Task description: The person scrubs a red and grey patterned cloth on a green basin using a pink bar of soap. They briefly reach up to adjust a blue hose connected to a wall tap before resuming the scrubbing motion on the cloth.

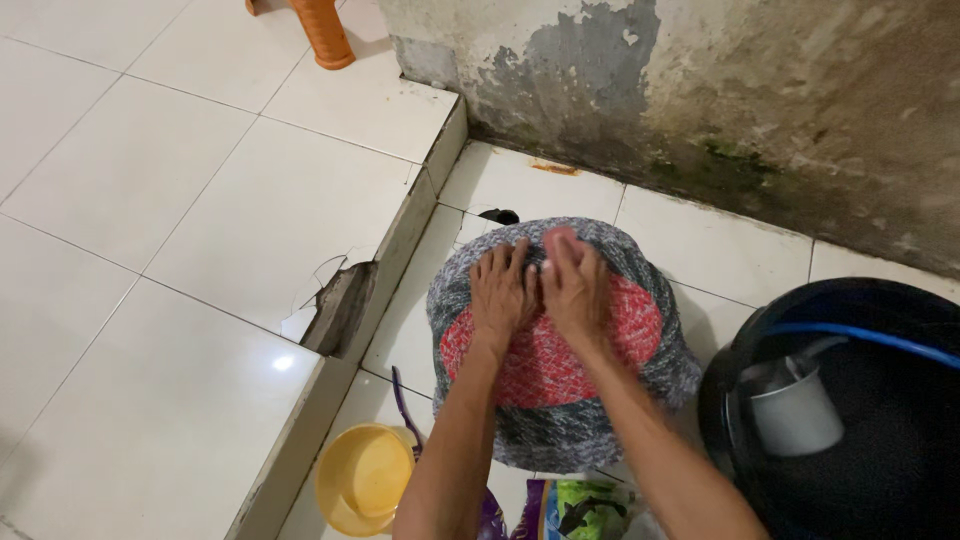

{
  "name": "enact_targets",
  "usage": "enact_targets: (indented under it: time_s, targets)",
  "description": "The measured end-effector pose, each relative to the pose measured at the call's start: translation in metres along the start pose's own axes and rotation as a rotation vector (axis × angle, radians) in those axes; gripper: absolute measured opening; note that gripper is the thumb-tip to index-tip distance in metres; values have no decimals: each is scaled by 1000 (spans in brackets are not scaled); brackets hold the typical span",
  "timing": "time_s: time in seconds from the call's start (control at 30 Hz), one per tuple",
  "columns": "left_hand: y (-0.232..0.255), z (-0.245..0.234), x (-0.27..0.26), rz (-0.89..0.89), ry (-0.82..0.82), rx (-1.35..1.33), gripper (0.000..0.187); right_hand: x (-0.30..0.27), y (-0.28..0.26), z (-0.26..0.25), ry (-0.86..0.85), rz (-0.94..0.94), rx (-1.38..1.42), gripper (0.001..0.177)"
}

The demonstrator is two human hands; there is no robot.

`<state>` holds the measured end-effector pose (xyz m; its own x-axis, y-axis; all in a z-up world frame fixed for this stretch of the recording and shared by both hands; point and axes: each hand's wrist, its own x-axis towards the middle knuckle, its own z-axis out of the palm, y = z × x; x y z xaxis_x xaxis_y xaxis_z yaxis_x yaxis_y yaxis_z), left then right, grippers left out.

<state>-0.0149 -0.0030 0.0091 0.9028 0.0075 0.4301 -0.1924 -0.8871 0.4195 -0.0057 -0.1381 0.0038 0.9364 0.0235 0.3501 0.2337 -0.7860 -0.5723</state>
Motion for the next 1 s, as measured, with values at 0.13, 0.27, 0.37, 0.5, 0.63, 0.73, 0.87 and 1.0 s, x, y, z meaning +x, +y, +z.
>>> enact_targets:
  time_s: [0.13,0.27,0.37,0.5,0.63,0.73,0.87,1.0]
  targets:
    - [-3,4,-12,40,46,-6,50,-18,-4,0,112,-164,-46,44]
    - [-1,5,-22,27,7,-26,52,-14,9,-9,54,-74,-91,44]
    - [-3,2,-26,26,-16,-38,51,-12,22,-17,96,-64,-156,46]
    - [-5,7,-32,49,-37,-25,54,-12,36,-23,91,25,-214,50]
    - [-10,13,-38,39,-88,-28,59,-19,29,-21,163,-29,-100,49]
    - [-10,16,-41,39,-119,-13,62,-31,8,-17,78,-10,-48,49]
    - [-6,11,-43,80,-31,47,59,-56,-9,-21,87,-106,-96,46]
    - [9,-3,-50,14,2,4,44,-58,-4,-25,157,-149,-102,46]
